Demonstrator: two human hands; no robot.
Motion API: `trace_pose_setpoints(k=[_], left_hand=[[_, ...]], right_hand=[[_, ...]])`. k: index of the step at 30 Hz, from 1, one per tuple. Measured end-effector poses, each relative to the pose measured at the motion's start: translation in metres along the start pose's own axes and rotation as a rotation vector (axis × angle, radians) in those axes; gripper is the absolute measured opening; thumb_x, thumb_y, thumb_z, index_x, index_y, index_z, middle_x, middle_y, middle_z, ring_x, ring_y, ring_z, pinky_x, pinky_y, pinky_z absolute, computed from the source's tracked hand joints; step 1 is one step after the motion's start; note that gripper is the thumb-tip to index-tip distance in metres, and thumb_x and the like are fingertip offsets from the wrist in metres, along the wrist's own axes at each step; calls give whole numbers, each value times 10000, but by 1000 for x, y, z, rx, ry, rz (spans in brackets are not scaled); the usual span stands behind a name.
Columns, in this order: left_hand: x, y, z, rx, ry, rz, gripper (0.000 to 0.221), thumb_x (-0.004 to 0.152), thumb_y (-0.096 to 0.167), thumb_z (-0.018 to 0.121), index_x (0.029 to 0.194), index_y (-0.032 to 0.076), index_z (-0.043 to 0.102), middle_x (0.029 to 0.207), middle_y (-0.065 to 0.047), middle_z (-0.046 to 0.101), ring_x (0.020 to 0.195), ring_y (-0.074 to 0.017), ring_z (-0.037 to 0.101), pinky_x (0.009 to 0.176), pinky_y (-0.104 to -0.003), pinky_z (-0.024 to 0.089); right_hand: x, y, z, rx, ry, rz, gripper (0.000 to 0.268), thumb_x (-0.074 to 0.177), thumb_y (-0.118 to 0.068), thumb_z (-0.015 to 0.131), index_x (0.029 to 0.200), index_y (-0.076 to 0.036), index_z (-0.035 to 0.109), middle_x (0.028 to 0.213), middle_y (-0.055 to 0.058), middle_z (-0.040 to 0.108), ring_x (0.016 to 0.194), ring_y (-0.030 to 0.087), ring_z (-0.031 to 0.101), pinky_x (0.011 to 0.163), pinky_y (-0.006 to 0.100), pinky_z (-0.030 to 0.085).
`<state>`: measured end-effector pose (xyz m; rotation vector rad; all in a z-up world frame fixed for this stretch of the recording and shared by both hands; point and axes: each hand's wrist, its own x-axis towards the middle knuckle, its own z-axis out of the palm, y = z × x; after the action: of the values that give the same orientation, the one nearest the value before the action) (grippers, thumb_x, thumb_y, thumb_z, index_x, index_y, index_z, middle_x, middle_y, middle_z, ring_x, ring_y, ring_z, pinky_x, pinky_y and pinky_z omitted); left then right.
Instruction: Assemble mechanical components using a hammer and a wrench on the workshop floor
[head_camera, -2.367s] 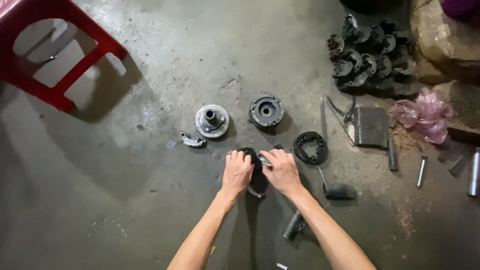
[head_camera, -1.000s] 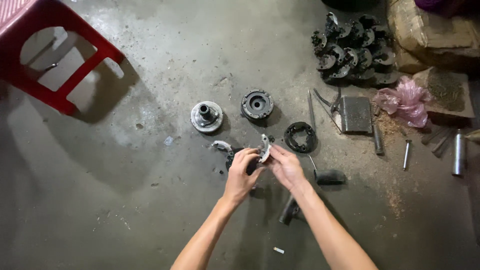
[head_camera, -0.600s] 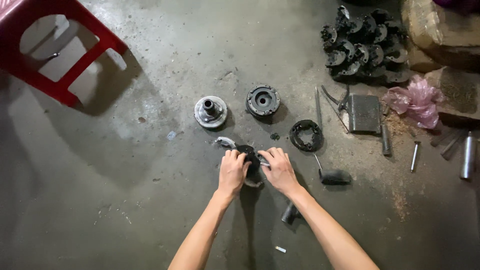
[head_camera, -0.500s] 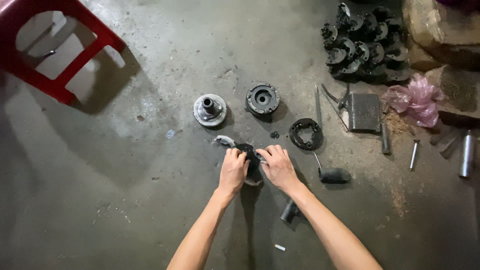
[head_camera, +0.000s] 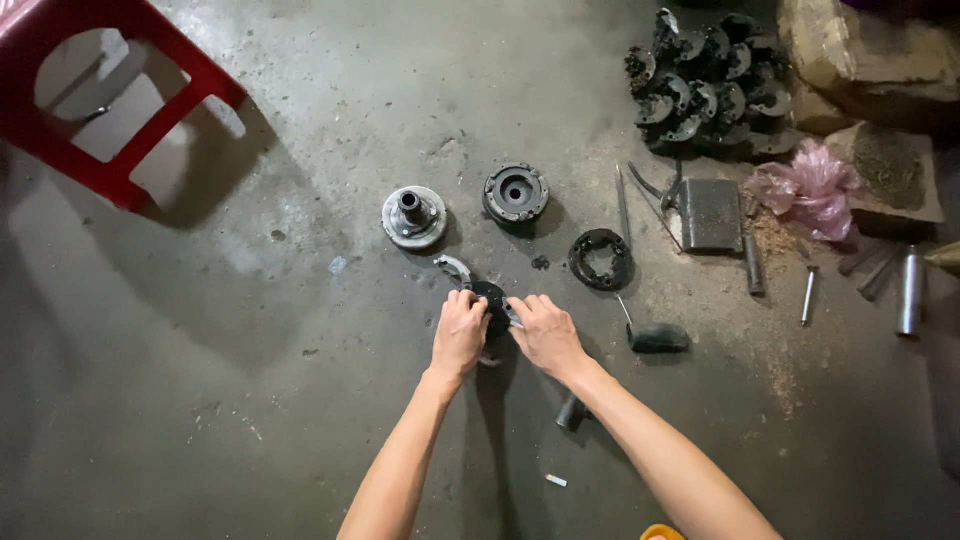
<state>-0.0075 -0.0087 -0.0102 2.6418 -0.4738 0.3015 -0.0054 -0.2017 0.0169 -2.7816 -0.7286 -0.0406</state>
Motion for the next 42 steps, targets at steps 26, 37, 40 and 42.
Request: trace_pose_setpoints(k=[26,37,40,42], left_hand=[[-2,-3,9,129,-21,101,340,831,208,776,1099,37,656,993,-103,552,915,-287,536,869,-363,485],[-2,11,-17,-193,64,-66,286,857,67,714,1125,-4,641,1082,-141,581,936,-289,547,822,-360,499],[-7,0,-5,-109,52,29,374,802,81,704,1164,28,627,1089,-139,566,923,-314,515,833,-387,471],[-4,-1,-10,-106,65,29,319,835,75,674,1146,22,627,1079,-141,561,919,-308,513,822,-383,465]], right_hand=[[14,20,-41,-87,-16,-292,286,986,-287,511,1248,-221,606,1000,6,649,1076,224,591,1057,423,444],[-205,38,-6,29,-323,300,587,800,-169,774,1319,-85,511,1125,91,543,973,245,605,846,397,546],[-187,18,-35,367,-216,457,508,764,-106,715,1249,-185,585,1026,14,651,754,278,696,687,392,545],[-151,-1,-56,553,-187,499,548,800,-110,704,1331,-125,571,1090,38,735,762,214,725,683,335,566]])
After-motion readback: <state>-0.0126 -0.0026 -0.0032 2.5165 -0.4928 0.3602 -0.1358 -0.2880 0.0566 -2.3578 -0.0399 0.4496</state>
